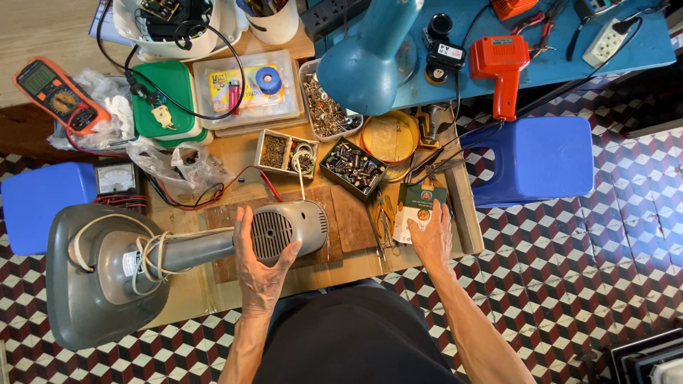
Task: The person disassembles a standing fan motor on a workbench. They use pliers to remove a zip tie, then use a screwdriver to remove screws from the motor housing and internal components. The person removes the rear motor cover and continues to unscrew parts of the motor assembly.
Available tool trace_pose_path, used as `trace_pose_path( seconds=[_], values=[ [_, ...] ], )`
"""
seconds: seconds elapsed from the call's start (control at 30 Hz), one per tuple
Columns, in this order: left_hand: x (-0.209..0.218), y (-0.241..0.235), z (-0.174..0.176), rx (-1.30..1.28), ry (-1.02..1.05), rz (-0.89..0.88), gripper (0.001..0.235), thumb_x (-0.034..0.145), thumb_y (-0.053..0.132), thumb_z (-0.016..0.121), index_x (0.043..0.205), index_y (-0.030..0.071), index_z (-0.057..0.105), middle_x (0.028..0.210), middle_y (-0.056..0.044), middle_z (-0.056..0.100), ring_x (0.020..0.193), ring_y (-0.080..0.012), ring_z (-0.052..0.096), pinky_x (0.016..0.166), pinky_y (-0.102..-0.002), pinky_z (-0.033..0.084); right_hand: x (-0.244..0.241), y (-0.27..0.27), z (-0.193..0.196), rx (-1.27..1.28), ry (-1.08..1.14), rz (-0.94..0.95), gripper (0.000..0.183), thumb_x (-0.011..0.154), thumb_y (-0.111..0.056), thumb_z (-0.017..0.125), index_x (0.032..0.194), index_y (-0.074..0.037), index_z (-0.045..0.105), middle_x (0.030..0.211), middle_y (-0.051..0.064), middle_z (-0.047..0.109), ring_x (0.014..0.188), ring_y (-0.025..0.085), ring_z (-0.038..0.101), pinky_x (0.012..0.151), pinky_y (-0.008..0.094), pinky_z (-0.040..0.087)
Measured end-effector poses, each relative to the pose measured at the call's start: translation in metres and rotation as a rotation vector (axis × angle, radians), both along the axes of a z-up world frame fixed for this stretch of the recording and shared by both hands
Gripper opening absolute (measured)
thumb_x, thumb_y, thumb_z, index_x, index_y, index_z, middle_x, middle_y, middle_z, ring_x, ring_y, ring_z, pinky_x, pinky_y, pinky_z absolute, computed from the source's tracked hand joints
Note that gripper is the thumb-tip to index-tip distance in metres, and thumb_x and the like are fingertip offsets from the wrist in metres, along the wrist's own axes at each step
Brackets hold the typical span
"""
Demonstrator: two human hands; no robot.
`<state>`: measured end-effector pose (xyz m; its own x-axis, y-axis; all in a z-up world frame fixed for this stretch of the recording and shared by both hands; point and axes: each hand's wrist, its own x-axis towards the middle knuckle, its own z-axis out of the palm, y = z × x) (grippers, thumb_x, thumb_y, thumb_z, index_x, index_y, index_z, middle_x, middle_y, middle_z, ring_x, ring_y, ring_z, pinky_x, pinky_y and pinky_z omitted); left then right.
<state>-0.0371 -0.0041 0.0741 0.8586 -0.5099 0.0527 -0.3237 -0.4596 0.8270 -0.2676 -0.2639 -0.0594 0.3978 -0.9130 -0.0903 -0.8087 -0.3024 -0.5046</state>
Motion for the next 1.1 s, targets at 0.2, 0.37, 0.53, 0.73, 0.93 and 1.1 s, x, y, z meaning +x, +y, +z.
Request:
trace_pose_path(
  seconds=[0.2,0.37,0.53,0.73,0.93,1.1],
  values=[
    [0.0,0.0,0.001,-0.045,0.021,-0.009,0.104,0.08,0.054,0.08,0.16,0.007,0.033,0.167,-0.023,0.028,0.154,-0.0388,0.03,0.125,-0.052,0.03,0.025,0.019,0.014,0.346,-0.163,0.011,0.035,0.096,-0.031,0.058,0.11,-0.003,0.073,0.108,0.015,0.074,0.082,0.035,0.075,0.08,0.043,0.058],
    [0.001,0.002,-0.001,-0.06,0.002,-0.012,0.102,0.082,0.054,0.08,0.159,0.006,0.034,0.167,-0.022,0.03,0.155,-0.0378,0.032,0.127,-0.051,0.031,0.018,0.04,-0.023,0.386,0.086,0.166,0.035,0.093,-0.033,0.058,0.11,-0.007,0.074,0.101,0.023,0.074,0.092,0.042,0.071,0.083,0.048,0.055],
    [0.001,0.0,0.003,-0.059,0.0,-0.017,0.101,0.082,0.053,0.079,0.159,0.005,0.034,0.166,-0.023,0.031,0.155,-0.0384,0.033,0.127,-0.051,0.03,-0.003,0.069,-0.064,0.41,0.277,0.3,0.047,0.088,-0.027,0.061,0.131,-0.009,0.06,0.103,0.027,0.071,0.096,0.048,0.067,0.085,0.055,0.052],
    [0.0,0.0,0.006,-0.049,-0.012,-0.024,0.1,0.084,0.054,0.078,0.16,0.004,0.034,0.166,-0.024,0.033,0.156,-0.0383,0.033,0.128,-0.05,0.029,0.005,0.072,-0.054,0.429,-0.04,0.188,0.04,0.09,-0.027,0.062,0.123,-0.005,0.065,0.102,0.024,0.074,0.094,0.042,0.07,0.083,0.049,0.055],
    [0.001,-0.002,0.003,-0.047,-0.031,-0.028,0.101,0.085,0.055,0.076,0.16,0.002,0.034,0.165,-0.024,0.033,0.155,-0.039,0.032,0.128,-0.05,0.028,-0.038,0.025,-0.016,0.215,-0.209,-0.291,0.037,0.102,-0.035,0.058,0.118,-0.006,0.073,0.103,0.014,0.078,0.089,0.028,0.073,0.081,0.04,0.057],
    [0.0,-0.003,0.002,-0.043,-0.039,-0.007,0.099,0.086,0.056,0.076,0.158,0.001,0.037,0.164,-0.024,0.035,0.155,-0.0395,0.034,0.128,-0.051,0.028,-0.047,-0.034,-0.039,0.392,-0.26,-0.193,0.079,0.089,-0.043,0.08,0.144,0.0,0.044,0.127,0.022,0.064,0.118,0.034,0.064,0.099,0.042,0.049]
  ],
)
